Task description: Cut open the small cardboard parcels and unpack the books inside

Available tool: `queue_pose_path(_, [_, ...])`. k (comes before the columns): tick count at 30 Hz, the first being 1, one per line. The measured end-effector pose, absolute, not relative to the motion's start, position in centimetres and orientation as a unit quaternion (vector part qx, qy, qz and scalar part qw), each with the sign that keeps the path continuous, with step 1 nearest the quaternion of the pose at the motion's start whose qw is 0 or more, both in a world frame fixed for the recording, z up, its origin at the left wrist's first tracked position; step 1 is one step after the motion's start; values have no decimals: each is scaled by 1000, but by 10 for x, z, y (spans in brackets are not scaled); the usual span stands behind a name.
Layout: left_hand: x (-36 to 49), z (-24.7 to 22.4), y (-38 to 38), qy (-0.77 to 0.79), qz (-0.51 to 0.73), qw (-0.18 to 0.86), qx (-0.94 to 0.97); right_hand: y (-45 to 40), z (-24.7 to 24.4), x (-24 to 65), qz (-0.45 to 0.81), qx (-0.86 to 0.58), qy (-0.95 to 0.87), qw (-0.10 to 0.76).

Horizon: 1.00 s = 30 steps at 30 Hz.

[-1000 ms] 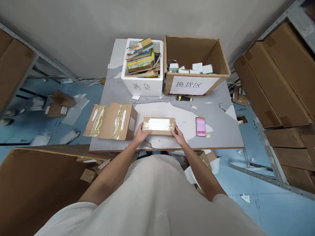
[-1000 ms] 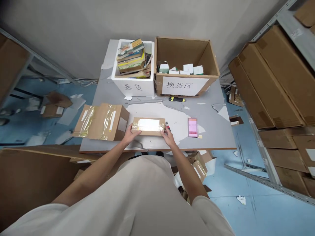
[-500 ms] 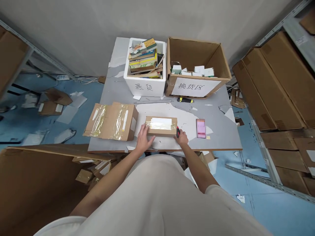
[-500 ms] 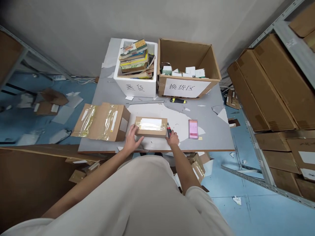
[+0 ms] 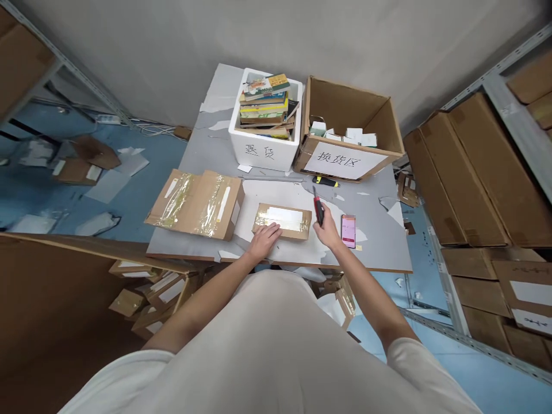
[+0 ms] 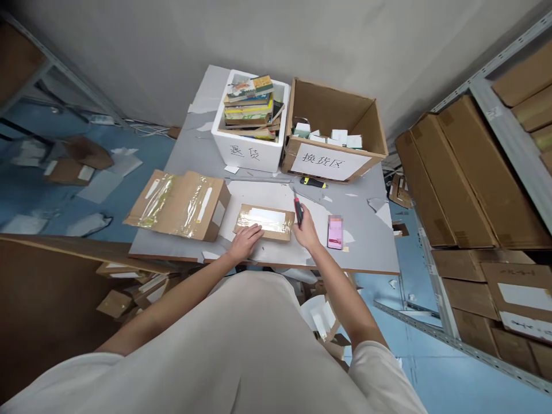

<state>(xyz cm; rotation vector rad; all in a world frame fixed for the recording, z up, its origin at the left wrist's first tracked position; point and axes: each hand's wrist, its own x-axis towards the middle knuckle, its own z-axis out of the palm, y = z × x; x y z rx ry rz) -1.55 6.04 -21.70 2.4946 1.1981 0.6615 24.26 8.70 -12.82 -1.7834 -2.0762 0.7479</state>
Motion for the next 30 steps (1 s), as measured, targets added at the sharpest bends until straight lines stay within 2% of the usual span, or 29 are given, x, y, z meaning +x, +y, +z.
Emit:
queue_pose_path(3, [-16, -223, 58, 418, 247, 148, 862, 101, -111, 209, 255, -515, -813, 99])
queue_pose_path(7, [-17, -228, 59, 405, 261, 140, 865, 116, -110, 178, 243, -391, -883, -89])
queue_pose_path(9, [-18, -232, 60, 399, 267, 140, 866, 124, -114, 173, 218, -373, -891, -137])
queue_pose_path(18, [-17, -235, 57, 417, 259, 178, 853, 137, -111, 169, 230, -348, -897, -149])
queue_pose_path(30, [-16, -227, 58, 435, 230, 193, 849, 132, -99, 155, 162, -375, -884, -227])
